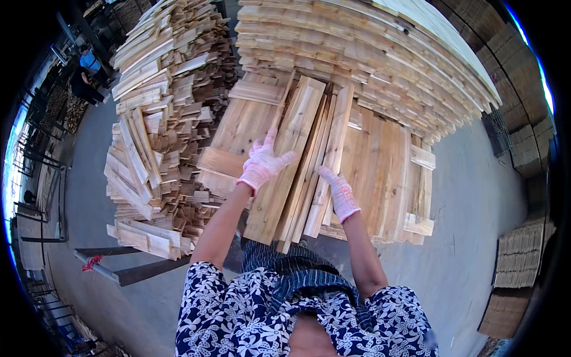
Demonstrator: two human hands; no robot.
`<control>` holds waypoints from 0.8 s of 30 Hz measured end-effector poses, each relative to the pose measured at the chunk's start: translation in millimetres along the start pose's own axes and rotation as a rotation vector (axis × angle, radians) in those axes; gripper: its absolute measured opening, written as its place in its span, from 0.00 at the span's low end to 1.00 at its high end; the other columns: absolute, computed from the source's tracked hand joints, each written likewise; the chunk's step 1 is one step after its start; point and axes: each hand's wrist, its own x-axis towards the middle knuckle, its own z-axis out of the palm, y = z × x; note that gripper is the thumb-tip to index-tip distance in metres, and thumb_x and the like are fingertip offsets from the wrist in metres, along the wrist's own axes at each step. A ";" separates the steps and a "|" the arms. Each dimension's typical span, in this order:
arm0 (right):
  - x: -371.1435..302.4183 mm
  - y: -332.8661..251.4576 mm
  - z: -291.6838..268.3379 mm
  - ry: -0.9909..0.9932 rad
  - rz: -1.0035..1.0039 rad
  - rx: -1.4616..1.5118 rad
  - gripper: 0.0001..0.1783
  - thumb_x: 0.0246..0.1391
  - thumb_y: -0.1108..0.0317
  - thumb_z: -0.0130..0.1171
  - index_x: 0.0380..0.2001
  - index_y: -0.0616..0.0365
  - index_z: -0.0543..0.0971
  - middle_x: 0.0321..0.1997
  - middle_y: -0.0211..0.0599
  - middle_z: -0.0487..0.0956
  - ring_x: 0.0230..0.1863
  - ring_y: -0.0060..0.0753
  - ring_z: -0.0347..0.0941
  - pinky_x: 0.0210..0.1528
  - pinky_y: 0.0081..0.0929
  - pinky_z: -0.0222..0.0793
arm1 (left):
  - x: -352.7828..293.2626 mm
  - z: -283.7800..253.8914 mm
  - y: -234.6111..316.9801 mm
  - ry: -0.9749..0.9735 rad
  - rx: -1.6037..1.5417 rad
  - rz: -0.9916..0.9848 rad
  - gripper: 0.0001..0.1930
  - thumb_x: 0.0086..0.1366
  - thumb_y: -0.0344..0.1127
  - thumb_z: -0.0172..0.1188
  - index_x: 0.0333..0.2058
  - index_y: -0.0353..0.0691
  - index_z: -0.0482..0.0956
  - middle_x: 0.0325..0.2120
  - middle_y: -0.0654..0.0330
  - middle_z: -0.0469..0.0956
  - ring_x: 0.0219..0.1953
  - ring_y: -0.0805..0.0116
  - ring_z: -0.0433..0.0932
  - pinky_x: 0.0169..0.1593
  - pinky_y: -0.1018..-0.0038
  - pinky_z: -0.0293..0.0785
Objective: The person picks up wooden planks from a large pile and places them onto a wooden pallet. They arrange the planks in a neat, organized stack, repeating the process of lifting and placing multiple times to build up the pile on the pallet.
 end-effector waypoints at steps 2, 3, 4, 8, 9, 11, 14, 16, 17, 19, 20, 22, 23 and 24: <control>-1.6 8.2 -60.2 0.059 0.031 -0.068 0.35 0.56 0.59 0.70 0.64 0.54 0.70 0.54 0.36 0.79 0.49 0.30 0.77 0.52 0.29 0.75 | -20.8 19.1 59.6 -0.079 0.287 0.101 0.53 0.57 0.70 0.65 0.75 0.54 0.53 0.71 0.35 0.53 0.72 0.36 0.56 0.68 0.36 0.54; -9.4 4.3 -74.5 0.061 0.055 -0.064 0.35 0.55 0.59 0.70 0.64 0.55 0.70 0.54 0.36 0.79 0.49 0.31 0.77 0.53 0.30 0.75 | -29.0 28.5 78.3 -0.108 0.435 0.148 0.53 0.56 0.70 0.65 0.74 0.54 0.55 0.72 0.32 0.49 0.73 0.31 0.52 0.67 0.30 0.50; -26.2 -2.4 -83.3 0.069 0.084 -0.066 0.36 0.55 0.59 0.71 0.64 0.56 0.70 0.53 0.37 0.79 0.49 0.31 0.77 0.53 0.31 0.74 | -36.1 45.2 71.0 -0.011 0.624 0.174 0.53 0.55 0.70 0.66 0.74 0.57 0.55 0.71 0.32 0.52 0.72 0.32 0.54 0.63 0.23 0.50; -56.2 0.4 -173.9 0.268 -0.027 -0.269 0.47 0.54 0.58 0.71 0.72 0.58 0.60 0.51 0.37 0.80 0.49 0.32 0.76 0.56 0.31 0.72 | -34.0 50.8 53.9 0.087 0.676 0.172 0.49 0.56 0.62 0.70 0.73 0.59 0.57 0.69 0.34 0.56 0.69 0.33 0.61 0.65 0.35 0.57; -54.1 3.8 -201.4 0.314 -0.064 -0.344 0.49 0.54 0.58 0.70 0.74 0.58 0.57 0.51 0.37 0.80 0.49 0.32 0.76 0.55 0.30 0.72 | -28.5 45.7 49.7 0.057 0.629 0.134 0.50 0.55 0.60 0.70 0.73 0.59 0.56 0.67 0.35 0.59 0.66 0.34 0.64 0.65 0.39 0.60; -63.7 -20.2 -234.4 0.410 0.011 -0.545 0.55 0.53 0.53 0.69 0.77 0.54 0.51 0.52 0.50 0.80 0.52 0.45 0.78 0.57 0.37 0.72 | -21.1 33.3 33.5 -0.011 0.543 0.020 0.50 0.55 0.56 0.71 0.73 0.60 0.55 0.62 0.39 0.66 0.61 0.37 0.70 0.64 0.46 0.66; -60.6 -43.1 -283.9 0.667 0.019 -1.095 0.58 0.50 0.48 0.68 0.78 0.45 0.48 0.58 0.63 0.76 0.55 0.64 0.77 0.57 0.47 0.72 | -14.7 25.5 32.3 -0.016 0.568 -0.010 0.49 0.57 0.51 0.70 0.74 0.64 0.53 0.60 0.40 0.67 0.63 0.39 0.70 0.64 0.50 0.68; -41.0 -24.4 -353.1 0.787 0.044 -1.120 0.58 0.49 0.47 0.68 0.78 0.38 0.48 0.64 0.66 0.70 0.56 0.69 0.75 0.58 0.50 0.72 | -14.0 20.7 45.6 0.034 0.530 -0.018 0.50 0.57 0.43 0.71 0.75 0.59 0.52 0.61 0.44 0.70 0.63 0.48 0.72 0.64 0.56 0.70; -31.2 -33.7 -348.7 0.833 0.171 -1.235 0.58 0.49 0.49 0.68 0.78 0.37 0.48 0.64 0.66 0.70 0.58 0.68 0.74 0.60 0.51 0.71 | -7.2 16.1 21.2 0.011 0.168 0.012 0.51 0.55 0.41 0.73 0.74 0.54 0.53 0.62 0.45 0.70 0.64 0.51 0.71 0.65 0.58 0.69; -18.5 -47.1 -348.3 0.821 0.341 -1.399 0.55 0.52 0.46 0.67 0.78 0.31 0.49 0.65 0.67 0.66 0.61 0.73 0.71 0.63 0.55 0.69 | -3.7 4.7 -39.8 0.000 -0.540 0.091 0.52 0.52 0.37 0.76 0.73 0.44 0.55 0.64 0.47 0.69 0.64 0.57 0.71 0.67 0.62 0.67; -18.8 -33.6 -369.9 0.813 0.350 -1.509 0.53 0.52 0.43 0.66 0.77 0.31 0.51 0.65 0.67 0.67 0.62 0.70 0.70 0.63 0.54 0.69 | -16.1 -7.9 -12.1 -0.044 -0.760 0.006 0.50 0.50 0.27 0.75 0.71 0.36 0.58 0.65 0.52 0.68 0.64 0.65 0.70 0.67 0.69 0.66; -6.7 -18.1 -419.6 0.726 0.267 -1.470 0.49 0.55 0.39 0.63 0.76 0.31 0.54 0.64 0.67 0.68 0.64 0.69 0.68 0.64 0.53 0.67 | -26.0 -25.5 -10.6 -0.033 -0.748 -0.024 0.49 0.50 0.25 0.74 0.71 0.36 0.59 0.65 0.52 0.69 0.63 0.65 0.70 0.67 0.70 0.67; -5.1 -14.8 -446.5 0.669 0.199 -1.324 0.47 0.57 0.38 0.61 0.76 0.32 0.55 0.64 0.68 0.68 0.64 0.70 0.68 0.66 0.53 0.65 | -26.4 -27.3 -15.4 -0.037 -0.750 -0.039 0.48 0.50 0.24 0.73 0.71 0.36 0.60 0.64 0.52 0.69 0.63 0.65 0.70 0.66 0.70 0.67; -0.4 -20.0 -455.7 0.613 0.179 -1.242 0.43 0.63 0.36 0.53 0.76 0.34 0.56 0.66 0.67 0.67 0.65 0.69 0.67 0.67 0.53 0.64 | -26.1 -30.9 -27.6 -0.010 -0.696 0.009 0.46 0.52 0.29 0.74 0.70 0.37 0.62 0.66 0.48 0.67 0.65 0.61 0.69 0.67 0.68 0.67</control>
